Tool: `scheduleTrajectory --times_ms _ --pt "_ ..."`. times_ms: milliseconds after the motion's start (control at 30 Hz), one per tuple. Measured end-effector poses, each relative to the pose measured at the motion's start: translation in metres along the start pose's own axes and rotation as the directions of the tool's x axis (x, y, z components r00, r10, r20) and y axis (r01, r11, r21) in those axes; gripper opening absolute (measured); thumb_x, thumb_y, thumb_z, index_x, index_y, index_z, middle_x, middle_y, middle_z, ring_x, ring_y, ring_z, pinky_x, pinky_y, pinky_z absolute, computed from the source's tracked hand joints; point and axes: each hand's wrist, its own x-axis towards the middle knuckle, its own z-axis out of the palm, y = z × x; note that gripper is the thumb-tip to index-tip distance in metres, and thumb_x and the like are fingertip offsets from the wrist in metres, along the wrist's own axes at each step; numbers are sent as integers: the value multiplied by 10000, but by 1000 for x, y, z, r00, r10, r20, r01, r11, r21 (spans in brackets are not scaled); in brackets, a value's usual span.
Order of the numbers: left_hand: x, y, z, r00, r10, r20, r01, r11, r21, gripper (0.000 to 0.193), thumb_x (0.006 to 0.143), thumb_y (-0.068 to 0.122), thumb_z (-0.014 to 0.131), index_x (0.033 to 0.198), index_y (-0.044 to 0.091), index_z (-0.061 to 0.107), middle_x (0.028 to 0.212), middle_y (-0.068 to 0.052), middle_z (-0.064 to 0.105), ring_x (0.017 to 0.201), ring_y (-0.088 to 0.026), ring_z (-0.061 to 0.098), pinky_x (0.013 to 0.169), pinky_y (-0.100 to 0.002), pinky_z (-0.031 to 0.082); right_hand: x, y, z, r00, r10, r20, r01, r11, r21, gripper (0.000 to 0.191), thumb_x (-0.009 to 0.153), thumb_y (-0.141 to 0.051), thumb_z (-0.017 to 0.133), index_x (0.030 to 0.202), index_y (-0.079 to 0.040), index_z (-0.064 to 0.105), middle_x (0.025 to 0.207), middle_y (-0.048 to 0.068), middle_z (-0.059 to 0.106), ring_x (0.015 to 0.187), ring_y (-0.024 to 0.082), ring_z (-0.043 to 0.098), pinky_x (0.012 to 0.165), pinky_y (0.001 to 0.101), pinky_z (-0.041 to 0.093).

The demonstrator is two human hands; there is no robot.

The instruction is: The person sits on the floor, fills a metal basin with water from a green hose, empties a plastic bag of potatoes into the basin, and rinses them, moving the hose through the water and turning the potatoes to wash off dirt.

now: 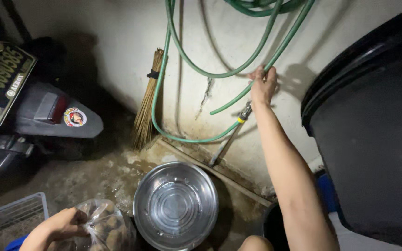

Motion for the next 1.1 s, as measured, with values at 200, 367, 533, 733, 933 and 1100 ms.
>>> scheduleTrajectory --times_ms 200,367,533,733,933,1100 --pt "-52 18 2 959 250 -131 -282 826 -489 336 835 75 669 1162 5 694 1129 -120 715 1162 -246 719 995 -353 521 18 -78 4 992 -80 -94 103 958 266 171 1115 -220 505 1180 -68 548 861 11 534 637 111 461 542 276 428" --pt "-47 9 11 831 406 -381 -548 715 -433 422 777 103 759 1173 -20 683 1101 -164 708 1047 -288 726 945 -390 552 55 -134 0 979 -161 -122 174 979 109 286 1132 -200 500 1390 -123 595 961 10 651 701 91 511 592 247 430" --pt "11 14 -4 995 -34 96 -5 922 386 471 724 340 855 1110 83 776 1039 -107 798 991 -247 772 896 -362 586 95 -143 -21 935 -349 65 345 936 64 413 1160 -163 466 1572 -153 452 1517 74 584 1343 196 609 1116 351 473" --pt "27 6 -7 988 108 115 -139 939 315 538 661 393 930 1100 119 783 1037 -87 813 1016 -229 781 918 -333 597 50 -85 -36 923 -344 -173 267 896 -353 437 1104 -100 451 1521 -1 368 1527 201 472 1424 349 485 1187 421 375" --pt "16 8 -10 995 -13 96 -16 955 297 520 674 333 900 1138 124 790 1084 -97 812 1066 -238 774 946 -342 588 33 -61 -35 863 -465 -198 351 833 -428 494 1149 -91 408 1618 6 287 1666 256 332 1550 374 368 1279 420 313" --pt "19 8 -12 994 10 109 -45 944 326 544 682 362 924 1150 129 774 1124 -81 793 1110 -227 751 978 -332 581 103 -138 -20 857 -504 -102 435 817 -379 509 1155 -100 416 1629 6 264 1683 259 271 1574 372 265 1303 475 198"
